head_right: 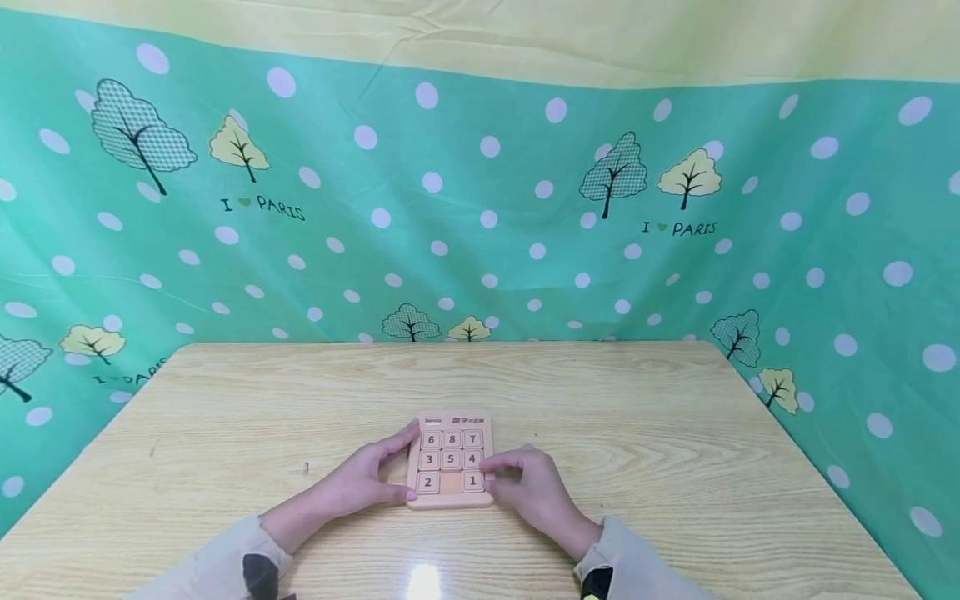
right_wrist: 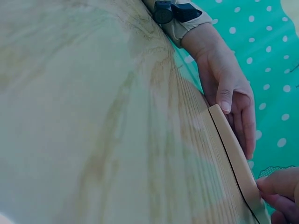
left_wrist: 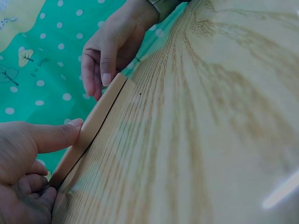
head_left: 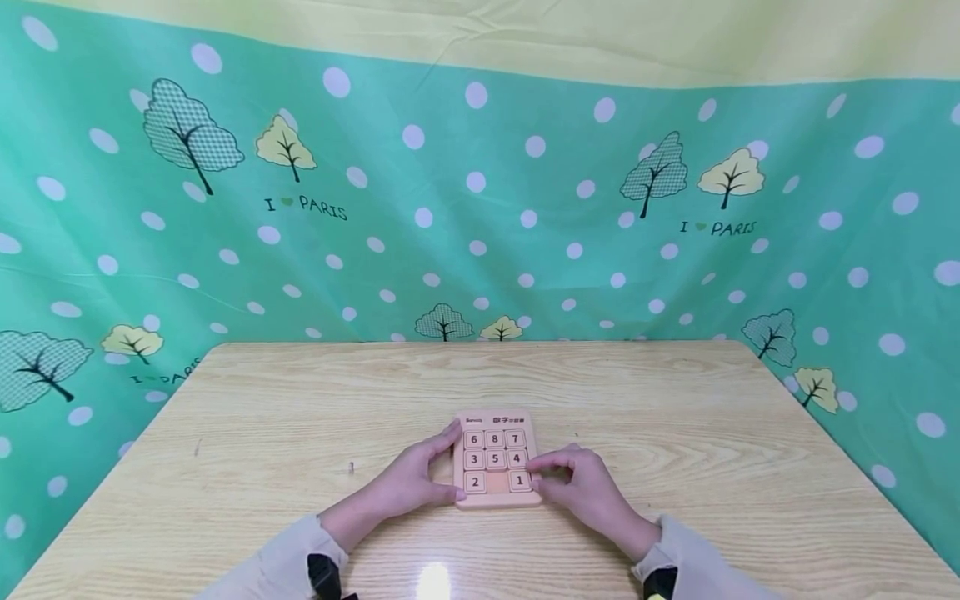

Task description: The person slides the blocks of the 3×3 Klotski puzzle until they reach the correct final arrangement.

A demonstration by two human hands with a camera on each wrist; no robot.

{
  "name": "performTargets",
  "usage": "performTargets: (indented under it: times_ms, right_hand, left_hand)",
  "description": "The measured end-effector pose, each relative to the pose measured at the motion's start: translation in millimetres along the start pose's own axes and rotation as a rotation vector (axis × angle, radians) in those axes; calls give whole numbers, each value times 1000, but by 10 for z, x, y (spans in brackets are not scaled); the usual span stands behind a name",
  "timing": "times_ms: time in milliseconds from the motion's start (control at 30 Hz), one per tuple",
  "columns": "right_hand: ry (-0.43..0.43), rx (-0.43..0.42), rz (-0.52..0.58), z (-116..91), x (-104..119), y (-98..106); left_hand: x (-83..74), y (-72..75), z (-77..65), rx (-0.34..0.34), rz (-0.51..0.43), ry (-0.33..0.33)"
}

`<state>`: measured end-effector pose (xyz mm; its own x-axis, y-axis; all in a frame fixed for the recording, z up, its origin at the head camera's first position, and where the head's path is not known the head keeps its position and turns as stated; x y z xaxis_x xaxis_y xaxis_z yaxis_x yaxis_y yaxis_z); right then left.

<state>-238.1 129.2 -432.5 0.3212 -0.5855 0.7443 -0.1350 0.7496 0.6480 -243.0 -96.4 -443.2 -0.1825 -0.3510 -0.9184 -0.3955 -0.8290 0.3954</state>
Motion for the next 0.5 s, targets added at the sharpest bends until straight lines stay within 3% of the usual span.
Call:
performTargets:
  times_ms: [500]
  right_hand:
    - [7, 22, 53, 28, 36, -76]
  left_hand:
    - [0, 2, 3, 4, 3, 8]
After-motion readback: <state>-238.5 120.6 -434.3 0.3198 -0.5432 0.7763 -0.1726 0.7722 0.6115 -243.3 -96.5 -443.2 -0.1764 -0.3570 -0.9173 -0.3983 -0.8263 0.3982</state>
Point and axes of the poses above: each hand's wrist, its own z-axis towards the middle knuckle, its own y-axis out of the back of the hand, x = y × z, the point moved 6 cm from there along z, towards the middle knuckle, and after that the axes turned 5 degrees about -z, right-handed, at the moved point
